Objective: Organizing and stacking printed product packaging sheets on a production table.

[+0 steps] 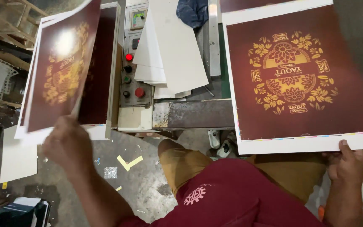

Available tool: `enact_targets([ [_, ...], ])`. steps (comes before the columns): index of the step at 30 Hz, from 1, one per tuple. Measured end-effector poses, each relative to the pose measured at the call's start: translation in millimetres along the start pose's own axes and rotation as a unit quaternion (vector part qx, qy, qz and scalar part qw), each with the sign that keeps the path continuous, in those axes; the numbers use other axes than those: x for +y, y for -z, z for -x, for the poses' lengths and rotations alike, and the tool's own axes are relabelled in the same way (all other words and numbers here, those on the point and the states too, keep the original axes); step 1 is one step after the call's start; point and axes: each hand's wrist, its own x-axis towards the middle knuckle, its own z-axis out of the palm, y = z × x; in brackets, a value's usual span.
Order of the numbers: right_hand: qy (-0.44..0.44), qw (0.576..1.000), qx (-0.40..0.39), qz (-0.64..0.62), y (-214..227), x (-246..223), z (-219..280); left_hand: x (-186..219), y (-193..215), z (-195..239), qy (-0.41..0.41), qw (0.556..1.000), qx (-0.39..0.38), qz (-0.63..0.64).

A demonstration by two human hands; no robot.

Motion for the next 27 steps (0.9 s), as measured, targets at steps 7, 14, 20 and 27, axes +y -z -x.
enact_targets([
  [7, -0.036, 0.997, -0.066, -0.029, -12, 26, -6, 107, 25, 22, -0.076, 0.959, 0.005, 0.274],
  [14, -0.032, 0.997, -0.059, 0.038, -63, 22, -50, 163, 8, 47, -0.093, 0.932, -0.063, 0.343],
  [20, -0.081, 0.993, -0.079, 0.020, -75, 22, -84, 164, 24, 42, -0.081, 0.926, -0.058, 0.364],
  [27, -0.109, 0.987, -0.069, 0.099, -101, 21, -48, 179, 42, 42, -0.080, 0.847, -0.127, 0.510],
])
